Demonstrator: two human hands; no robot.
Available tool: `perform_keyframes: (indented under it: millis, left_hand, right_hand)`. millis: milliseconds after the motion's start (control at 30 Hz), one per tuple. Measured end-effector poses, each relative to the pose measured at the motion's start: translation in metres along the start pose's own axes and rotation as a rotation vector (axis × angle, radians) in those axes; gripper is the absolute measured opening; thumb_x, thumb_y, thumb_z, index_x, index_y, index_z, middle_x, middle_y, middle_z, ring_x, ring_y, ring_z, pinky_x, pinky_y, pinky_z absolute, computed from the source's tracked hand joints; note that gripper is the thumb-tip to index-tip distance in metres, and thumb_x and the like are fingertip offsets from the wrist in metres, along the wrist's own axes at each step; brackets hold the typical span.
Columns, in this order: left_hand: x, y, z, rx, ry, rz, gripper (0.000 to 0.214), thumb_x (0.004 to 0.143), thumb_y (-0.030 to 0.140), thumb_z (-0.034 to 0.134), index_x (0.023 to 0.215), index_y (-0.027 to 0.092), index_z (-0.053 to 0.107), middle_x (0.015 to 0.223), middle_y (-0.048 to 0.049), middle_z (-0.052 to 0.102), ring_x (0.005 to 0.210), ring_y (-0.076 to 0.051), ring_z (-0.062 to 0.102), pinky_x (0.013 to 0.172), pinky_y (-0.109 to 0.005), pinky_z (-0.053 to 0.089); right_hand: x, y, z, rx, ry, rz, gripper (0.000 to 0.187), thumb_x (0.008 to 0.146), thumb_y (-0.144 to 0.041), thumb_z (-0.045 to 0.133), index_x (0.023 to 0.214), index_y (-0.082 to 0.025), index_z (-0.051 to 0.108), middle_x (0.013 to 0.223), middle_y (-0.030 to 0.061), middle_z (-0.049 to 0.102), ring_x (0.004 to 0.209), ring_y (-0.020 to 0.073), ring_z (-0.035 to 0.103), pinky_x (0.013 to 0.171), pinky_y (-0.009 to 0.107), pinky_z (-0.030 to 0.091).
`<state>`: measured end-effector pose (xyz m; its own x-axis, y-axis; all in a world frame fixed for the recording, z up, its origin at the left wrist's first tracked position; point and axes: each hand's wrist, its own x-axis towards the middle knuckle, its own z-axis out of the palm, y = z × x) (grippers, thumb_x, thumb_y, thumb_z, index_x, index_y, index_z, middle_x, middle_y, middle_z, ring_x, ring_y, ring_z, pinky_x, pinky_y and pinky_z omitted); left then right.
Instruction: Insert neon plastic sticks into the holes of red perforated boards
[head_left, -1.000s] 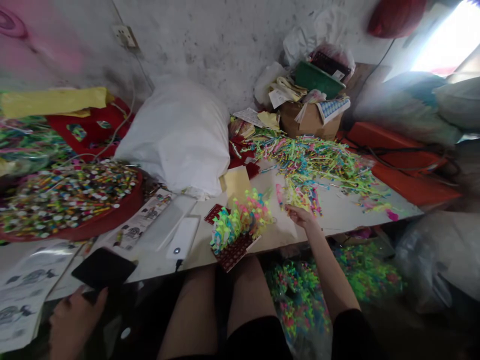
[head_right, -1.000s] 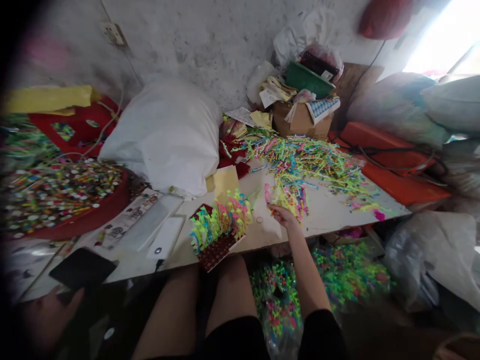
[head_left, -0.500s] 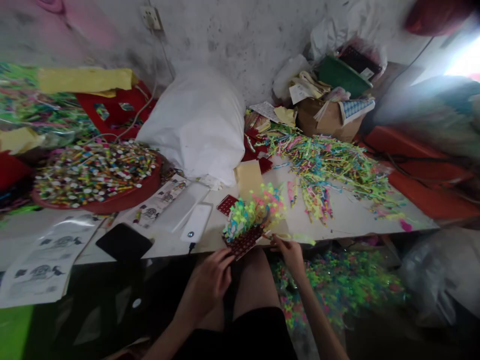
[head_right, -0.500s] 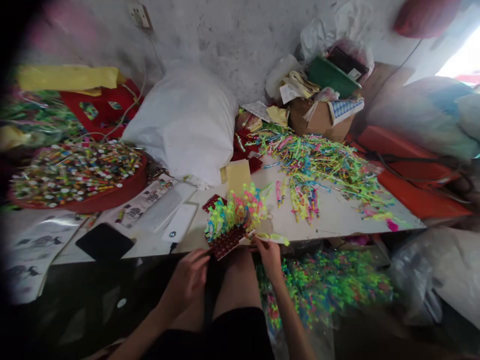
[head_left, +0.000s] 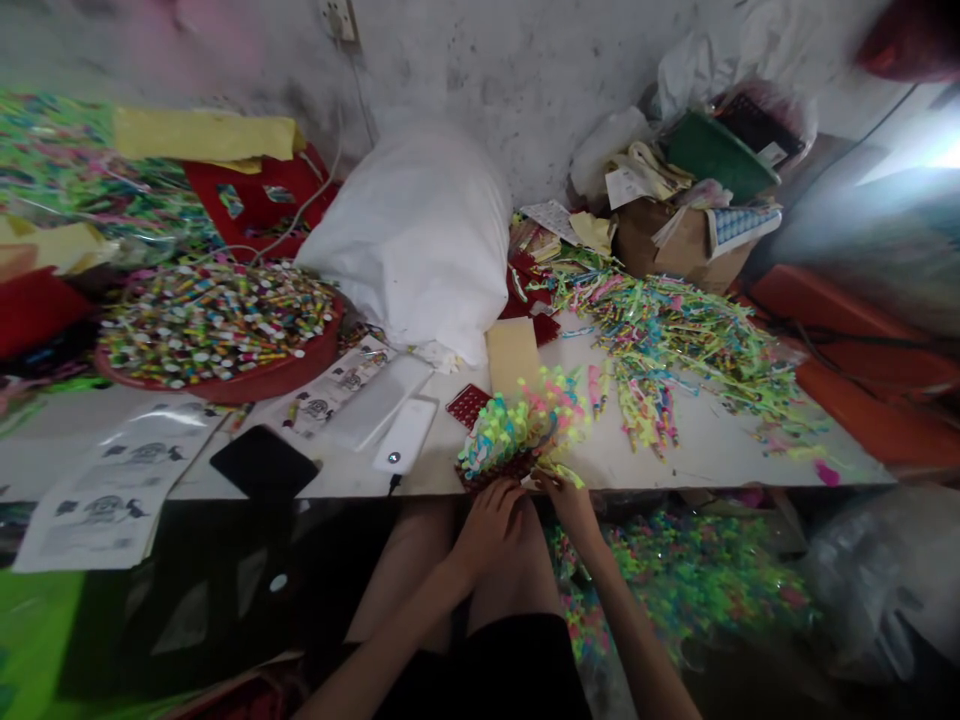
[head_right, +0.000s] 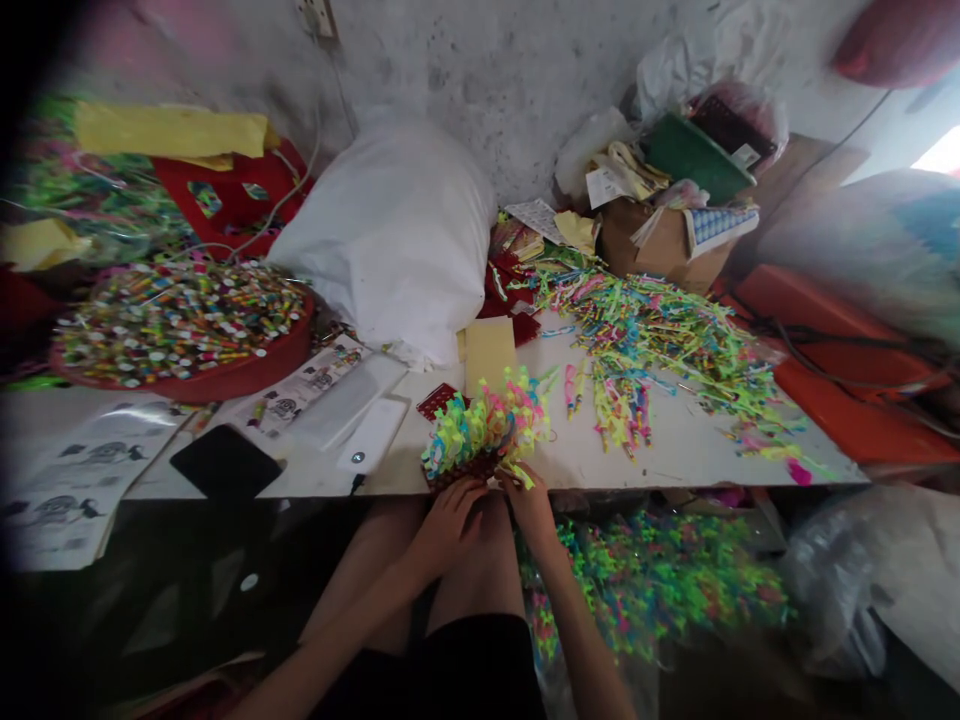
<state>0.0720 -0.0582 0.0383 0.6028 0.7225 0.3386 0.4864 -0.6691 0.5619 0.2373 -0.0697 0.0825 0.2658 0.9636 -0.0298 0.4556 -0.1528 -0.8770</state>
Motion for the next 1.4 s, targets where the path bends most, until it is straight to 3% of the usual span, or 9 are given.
perform_keyframes:
  millis: [200, 433, 700, 833, 1133, 1300, 1400]
  left_hand:
    - [0.003, -0.001, -0.003, -0.01, -0.023, -0.036, 0.034, 0.085, 0.015, 0.043, 0.119, 0.017, 0.048, 0.123, -0.0095, 0.053, 0.118, -0.022, 0.047, 0.102, -0.045, 0.04]
    - [0.014, -0.004, 0.002, -0.025, -0.006, -0.056, 0.04, 0.087, 0.017, 0.042, 0.127, 0.015, 0.041, 0.125, -0.0107, 0.052, 0.118, -0.022, 0.047, 0.101, -0.044, 0.04]
    - [0.029, -0.001, 0.003, 0.028, -0.044, -0.084, 0.05, 0.088, 0.017, 0.041, 0.137, 0.015, 0.032, 0.135, -0.0131, 0.044, 0.122, -0.025, 0.044, 0.101, -0.044, 0.039]
    - [0.031, -0.001, 0.002, 0.061, -0.055, -0.098, 0.054, 0.088, 0.017, 0.041, 0.14, 0.018, 0.028, 0.135, -0.0128, 0.045, 0.119, -0.025, 0.047, 0.099, -0.044, 0.04]
    - [0.029, 0.002, 0.006, 0.189, -0.013, -0.067, 0.053, 0.089, 0.017, 0.039, 0.14, 0.022, 0.029, 0.131, -0.0108, 0.049, 0.117, -0.024, 0.048, 0.097, -0.041, 0.04]
    - [0.03, 0.001, 0.013, 0.241, -0.042, -0.077, 0.055, 0.087, 0.013, 0.037, 0.14, 0.02, 0.028, 0.127, -0.0107, 0.053, 0.117, -0.024, 0.048, 0.097, -0.041, 0.04]
    - [0.026, -0.003, 0.019, 0.232, -0.057, -0.076, 0.062, 0.084, 0.009, 0.037, 0.143, 0.02, 0.021, 0.132, -0.0106, 0.049, 0.122, -0.023, 0.044, 0.098, -0.039, 0.039]
  right_hand:
    - [0.007, -0.007, 0.001, -0.041, -0.04, 0.074, 0.024, 0.081, -0.033, 0.05, 0.086, -0.021, 0.07, 0.082, 0.0066, 0.072, 0.077, 0.0224, 0.066, 0.069, 0.031, 0.05]
    - [0.016, -0.025, 0.003, -0.505, 0.008, 0.145, 0.034, 0.087, -0.038, 0.046, 0.078, -0.017, 0.072, 0.075, 0.0111, 0.071, 0.073, 0.0234, 0.065, 0.064, 0.028, 0.042]
    - [0.014, -0.033, 0.008, -0.681, 0.026, 0.172, 0.035, 0.091, -0.038, 0.042, 0.087, -0.019, 0.07, 0.079, 0.0117, 0.071, 0.074, 0.0219, 0.065, 0.06, 0.026, 0.038]
    - [0.01, -0.024, 0.004, -0.64, -0.008, 0.129, 0.038, 0.089, -0.045, 0.042, 0.084, -0.02, 0.07, 0.076, 0.0098, 0.071, 0.073, 0.0228, 0.065, 0.058, 0.026, 0.037]
    - [-0.001, 0.019, -0.017, -0.243, 0.037, 0.111, 0.039, 0.085, -0.051, 0.042, 0.073, -0.022, 0.065, 0.061, 0.0025, 0.066, 0.06, 0.0183, 0.062, 0.056, 0.025, 0.04]
    - [0.017, 0.048, -0.037, 0.0, 0.133, 0.207, 0.049, 0.079, -0.063, 0.041, 0.073, -0.018, 0.061, 0.066, 0.005, 0.066, 0.053, 0.0167, 0.059, 0.049, 0.025, 0.041]
    - [0.04, 0.058, -0.053, -0.04, 0.2, 0.206, 0.045, 0.083, -0.057, 0.037, 0.076, -0.018, 0.059, 0.07, 0.005, 0.065, 0.053, 0.0152, 0.058, 0.049, 0.024, 0.04]
